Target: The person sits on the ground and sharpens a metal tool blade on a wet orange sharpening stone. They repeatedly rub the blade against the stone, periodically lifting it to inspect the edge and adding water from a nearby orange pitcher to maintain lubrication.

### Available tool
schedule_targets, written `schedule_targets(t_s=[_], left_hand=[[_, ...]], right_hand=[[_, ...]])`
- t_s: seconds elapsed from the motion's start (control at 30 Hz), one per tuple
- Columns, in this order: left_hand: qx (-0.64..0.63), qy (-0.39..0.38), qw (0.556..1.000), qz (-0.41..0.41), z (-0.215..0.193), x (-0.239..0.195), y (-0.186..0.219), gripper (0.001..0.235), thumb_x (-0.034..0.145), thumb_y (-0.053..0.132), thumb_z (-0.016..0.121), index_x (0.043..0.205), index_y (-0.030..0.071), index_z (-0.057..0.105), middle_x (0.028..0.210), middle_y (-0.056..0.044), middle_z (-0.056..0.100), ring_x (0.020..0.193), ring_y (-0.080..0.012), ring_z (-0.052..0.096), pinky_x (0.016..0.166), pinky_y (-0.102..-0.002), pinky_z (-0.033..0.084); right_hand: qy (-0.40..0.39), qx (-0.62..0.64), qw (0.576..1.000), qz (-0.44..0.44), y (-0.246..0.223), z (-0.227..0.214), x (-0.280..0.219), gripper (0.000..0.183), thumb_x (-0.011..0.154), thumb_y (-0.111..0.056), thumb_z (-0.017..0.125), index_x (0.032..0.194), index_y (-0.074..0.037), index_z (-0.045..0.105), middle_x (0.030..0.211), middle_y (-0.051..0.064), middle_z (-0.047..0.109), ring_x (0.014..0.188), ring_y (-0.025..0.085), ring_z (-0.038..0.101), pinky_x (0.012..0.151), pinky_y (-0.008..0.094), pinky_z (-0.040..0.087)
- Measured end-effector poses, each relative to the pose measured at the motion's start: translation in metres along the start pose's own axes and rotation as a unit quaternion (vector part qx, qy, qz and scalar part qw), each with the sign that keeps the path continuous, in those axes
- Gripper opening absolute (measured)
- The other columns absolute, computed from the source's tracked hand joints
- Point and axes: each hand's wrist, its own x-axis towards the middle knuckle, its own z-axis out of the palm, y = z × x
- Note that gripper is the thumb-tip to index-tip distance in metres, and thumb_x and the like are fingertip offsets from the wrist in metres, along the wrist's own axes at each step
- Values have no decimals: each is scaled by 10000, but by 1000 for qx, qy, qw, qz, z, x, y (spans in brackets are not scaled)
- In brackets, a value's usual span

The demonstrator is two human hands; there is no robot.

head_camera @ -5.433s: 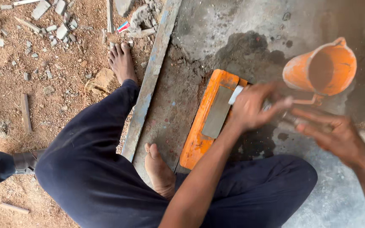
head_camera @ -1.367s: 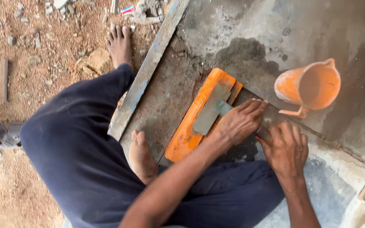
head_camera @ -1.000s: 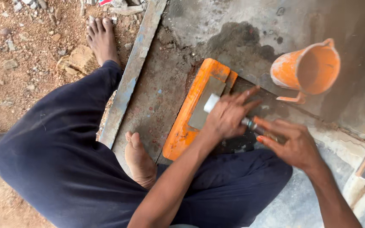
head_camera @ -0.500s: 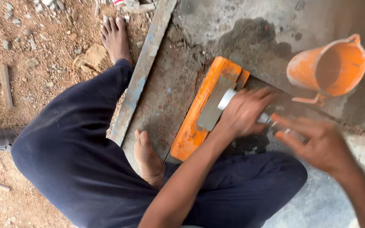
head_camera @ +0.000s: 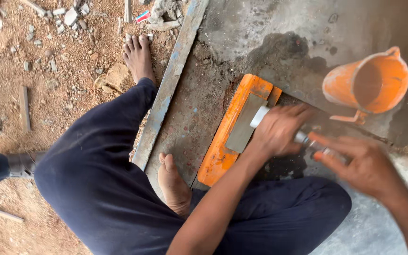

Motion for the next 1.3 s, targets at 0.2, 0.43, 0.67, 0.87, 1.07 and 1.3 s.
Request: schedule_targets(t_s=[0.2, 0.43, 0.67, 0.87, 1.07, 1.3], left_hand=[[-17, -21, 998, -62, -20, -84, 23, 672, 592, 208, 761, 1254, 174, 653, 1236, -63, 708, 1113, -279, 681, 943, -420, 527], [11, -95, 995, 32, -7, 41, -28, 733, 576, 232, 813, 1273, 92, 635, 1202, -155, 680, 1100, -339, 647, 917, -441, 529], [143, -84, 971, 171, -33, 6, 61, 282, 691, 274, 754, 953, 174, 785, 1150, -45, 711, 1280, -271, 554, 1070, -479, 441], [172, -228, 952, 115, -44, 37, 17, 526, 920, 575, 531, 1265, 193, 640, 1382, -27, 624, 1409, -247, 499, 1226, -450, 358], [173, -91, 971, 141, -30, 41, -41, 1037, 854, 834, 463, 1592, 125, 302, 1569, -200, 437, 1500, -381, 345, 1270, -542, 202], [100, -57, 988, 100, -44, 23, -29, 1031, 896, 839, 427, 1637, 131, 316, 1557, -200, 488, 1517, -404, 384, 1309, -548, 240]], right_hand=[[-124, -47, 990, 43, -24, 40, -26, 494, 810, -408, 773, 1299, -380, 710, 830, 22, 744, 582, 190, 659, 560, 337, 585], [-69, -10, 982, 173, 41, 17, 18, 458, 983, -311, 696, 1440, -281, 692, 793, 105, 773, 721, 202, 736, 722, 357, 585], [146, 162, 971, 98, 92, 111, -1, 361, 805, -214, 802, 1120, -50, 734, 1057, 84, 770, 942, 240, 735, 776, 365, 602], [293, 28, 954, 65, 56, 154, 1, 301, 697, -94, 856, 944, 3, 715, 1101, 142, 668, 1035, 338, 656, 861, 431, 549], [293, -13, 955, 36, 23, 130, 12, 427, 688, -221, 893, 1052, -25, 789, 1005, 134, 624, 953, 325, 607, 819, 437, 525], [243, -53, 967, -56, 16, 153, 24, 171, 862, -187, 805, 970, -55, 792, 927, 93, 716, 850, 296, 673, 763, 443, 517]])
